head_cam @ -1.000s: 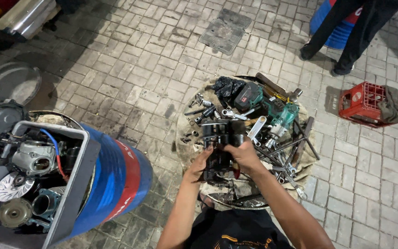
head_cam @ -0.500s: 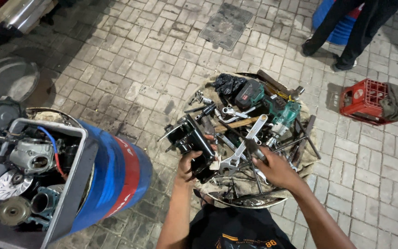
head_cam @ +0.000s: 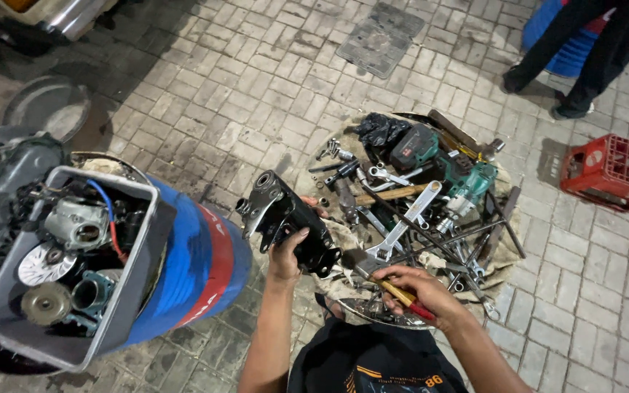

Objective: Cleaning a metal car component using a small brush while rotating it for full coverage.

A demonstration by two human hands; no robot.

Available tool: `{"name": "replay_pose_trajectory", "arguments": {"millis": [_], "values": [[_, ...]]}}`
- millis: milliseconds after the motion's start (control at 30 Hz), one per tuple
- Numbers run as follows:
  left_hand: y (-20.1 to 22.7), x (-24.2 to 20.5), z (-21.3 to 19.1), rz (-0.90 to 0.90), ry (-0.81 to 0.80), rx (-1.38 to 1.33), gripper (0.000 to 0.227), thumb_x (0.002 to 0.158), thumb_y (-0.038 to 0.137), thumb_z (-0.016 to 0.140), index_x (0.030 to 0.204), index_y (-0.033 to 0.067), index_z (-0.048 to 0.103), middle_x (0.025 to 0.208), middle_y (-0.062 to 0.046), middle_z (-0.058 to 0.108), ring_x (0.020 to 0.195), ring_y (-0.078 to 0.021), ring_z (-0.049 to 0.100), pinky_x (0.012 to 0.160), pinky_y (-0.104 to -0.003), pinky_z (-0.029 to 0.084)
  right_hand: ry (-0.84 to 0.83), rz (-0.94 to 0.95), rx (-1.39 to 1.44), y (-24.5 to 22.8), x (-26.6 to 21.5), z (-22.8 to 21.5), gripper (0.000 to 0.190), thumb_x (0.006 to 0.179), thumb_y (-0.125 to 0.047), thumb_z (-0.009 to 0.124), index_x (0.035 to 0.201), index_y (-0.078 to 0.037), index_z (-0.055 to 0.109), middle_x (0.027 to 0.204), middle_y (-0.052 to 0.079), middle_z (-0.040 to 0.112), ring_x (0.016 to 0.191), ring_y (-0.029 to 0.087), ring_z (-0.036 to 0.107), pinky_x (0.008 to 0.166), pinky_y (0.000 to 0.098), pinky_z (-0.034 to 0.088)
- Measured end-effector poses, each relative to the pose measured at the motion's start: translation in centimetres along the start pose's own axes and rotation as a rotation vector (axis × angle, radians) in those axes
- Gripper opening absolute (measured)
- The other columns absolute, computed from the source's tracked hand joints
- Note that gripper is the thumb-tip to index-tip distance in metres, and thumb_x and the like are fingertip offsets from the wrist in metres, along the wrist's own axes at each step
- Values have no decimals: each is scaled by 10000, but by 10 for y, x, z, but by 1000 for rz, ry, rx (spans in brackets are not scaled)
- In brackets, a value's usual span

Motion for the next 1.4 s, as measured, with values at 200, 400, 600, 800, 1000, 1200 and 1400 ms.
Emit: {"name": "replay_pose_trajectory", "arguments": {"millis": [200, 400, 600, 800, 1000, 1200, 1400], "values": [[-6, -7, -19, -23, 20, 54, 388, 866, 117, 603, 1231, -11, 581, 1223, -141, 581, 1104, -315, 650, 973, -442, 510, -402, -341, 192, -30, -21, 28, 758, 692, 259, 348, 1400, 98, 566, 1048, 411, 638, 965, 480, 676, 837, 542, 621], [-5, 0, -17, 62, 75, 36, 433, 862, 75, 657, 1256, -30, 512, 1175, -169, 596, 1056, -297, 655, 903, -403, 546, -372, -927, -166, -67, -41, 59, 686, 550, 148, 890, 1191, 172, 648, 900, 290, 700, 712, 375, 765, 655, 483, 689], [-9, 12, -22, 44, 155, -14, 426, 897, 69, 642, 1288, -59, 530, 1121, -222, 657, 1054, -316, 694, 884, -443, 578, -87, -1212, -653, -112, -97, 127, 403, 962, -306, 620, 1167, 20, 735, 793, 158, 641, 614, 225, 621, 589, 364, 516], [3, 35, 0, 101, 172, -43, 387, 903, -15, 650, 1275, -79, 564, 1092, -283, 695, 1026, -356, 706, 846, -494, 611, 191, -1215, -709, -118, -91, 135, 428, 895, -278, 694, 1192, 30, 710, 855, 236, 753, 719, 303, 741, 610, 384, 563], [-25, 52, -1, 150, 253, 157, 356, 915, -12, 711, 1238, -105, 594, 1102, -298, 703, 1001, -351, 720, 834, -480, 622, 120, -1210, -793, -120, -63, 136, 272, 805, -140, 760, 1057, -39, 781, 842, 189, 784, 774, 290, 779, 597, 344, 575], [-26, 85, 12, 210, 188, 516, 365, 901, 125, 789, 1195, -51, 663, 1118, -231, 722, 1076, -277, 684, 952, -457, 554, 170, -1359, -729, -133, -37, 124, 491, 923, -387, 689, 1163, 39, 728, 937, 297, 722, 842, 398, 746, 658, 432, 565], [-7, 101, 9, 243, 102, 542, 229, 984, 39, 663, 1207, 8, 703, 1167, -204, 729, 1067, -258, 700, 848, -426, 613, 216, -1221, -347, -154, -57, 119, 281, 952, -143, 635, 1119, 69, 712, 819, 139, 649, 607, 146, 608, 530, 278, 532]]}}
Point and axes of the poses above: each hand's wrist, its own x-axis towards the middle knuckle, its own z-axis out of the palm, y = z × x, the point moved 7 cm from there along x, towards the middle knuckle
